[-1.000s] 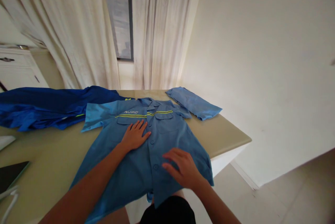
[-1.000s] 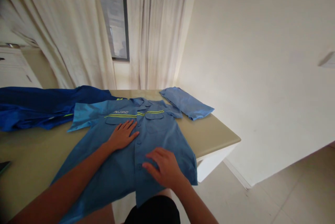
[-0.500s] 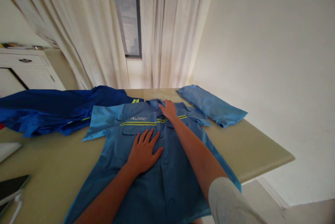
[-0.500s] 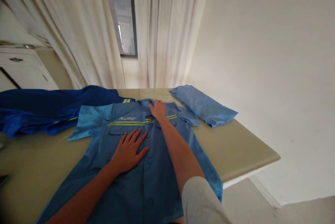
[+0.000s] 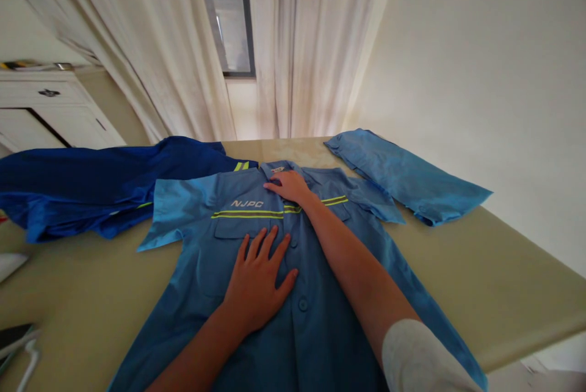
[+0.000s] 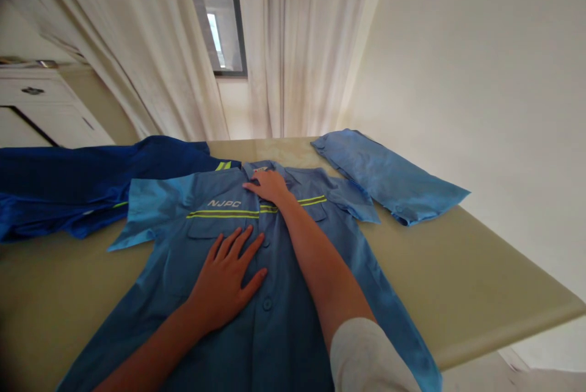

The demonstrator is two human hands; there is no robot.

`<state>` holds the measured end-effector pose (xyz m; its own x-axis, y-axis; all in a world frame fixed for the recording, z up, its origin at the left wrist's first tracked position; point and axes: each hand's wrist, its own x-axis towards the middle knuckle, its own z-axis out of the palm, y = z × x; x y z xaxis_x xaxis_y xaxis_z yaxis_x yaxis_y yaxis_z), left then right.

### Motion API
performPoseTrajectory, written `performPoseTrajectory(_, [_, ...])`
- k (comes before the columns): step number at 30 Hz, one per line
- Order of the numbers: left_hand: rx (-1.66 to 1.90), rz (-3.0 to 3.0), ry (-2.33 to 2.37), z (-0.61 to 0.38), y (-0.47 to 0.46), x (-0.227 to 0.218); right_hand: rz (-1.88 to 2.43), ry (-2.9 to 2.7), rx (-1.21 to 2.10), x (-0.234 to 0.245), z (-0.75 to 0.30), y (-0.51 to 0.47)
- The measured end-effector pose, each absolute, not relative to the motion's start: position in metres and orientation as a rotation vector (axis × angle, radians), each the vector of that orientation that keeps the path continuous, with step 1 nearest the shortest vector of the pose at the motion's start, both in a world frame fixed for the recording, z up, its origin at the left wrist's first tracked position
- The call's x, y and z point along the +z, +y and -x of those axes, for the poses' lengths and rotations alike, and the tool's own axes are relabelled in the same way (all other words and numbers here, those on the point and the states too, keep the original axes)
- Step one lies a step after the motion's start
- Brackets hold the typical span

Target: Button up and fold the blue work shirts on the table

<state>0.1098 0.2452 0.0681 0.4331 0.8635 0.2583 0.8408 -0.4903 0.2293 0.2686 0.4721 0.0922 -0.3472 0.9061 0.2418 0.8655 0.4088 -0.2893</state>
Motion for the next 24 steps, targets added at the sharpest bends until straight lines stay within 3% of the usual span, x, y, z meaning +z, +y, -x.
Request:
performPoseTrajectory(8, [0.119, -2.574, 1.453, -0.124, 0.317, 0.132, 2.003, -1.81, 0.153, 0.104, -0.31, 0.481])
performPoseTrajectory(11, [0.394, -2.548, 1.633, -0.147, 0.375, 0.14, 2.009, -1.797, 0.365, 0.1, -0.323, 0.488])
performPoseTrajectory(15, [0.763, -2.51, 1.827, -0.167, 0.427, 0.116, 1.779, -1.688, 0.661, 0.095, -0.331, 0.497])
performPoseTrajectory(24, [0.646, -2.185, 1.994, -0.139, 0.453, 0.088, 1.061, -1.021, 1.226, 0.102, -0.328, 0.496])
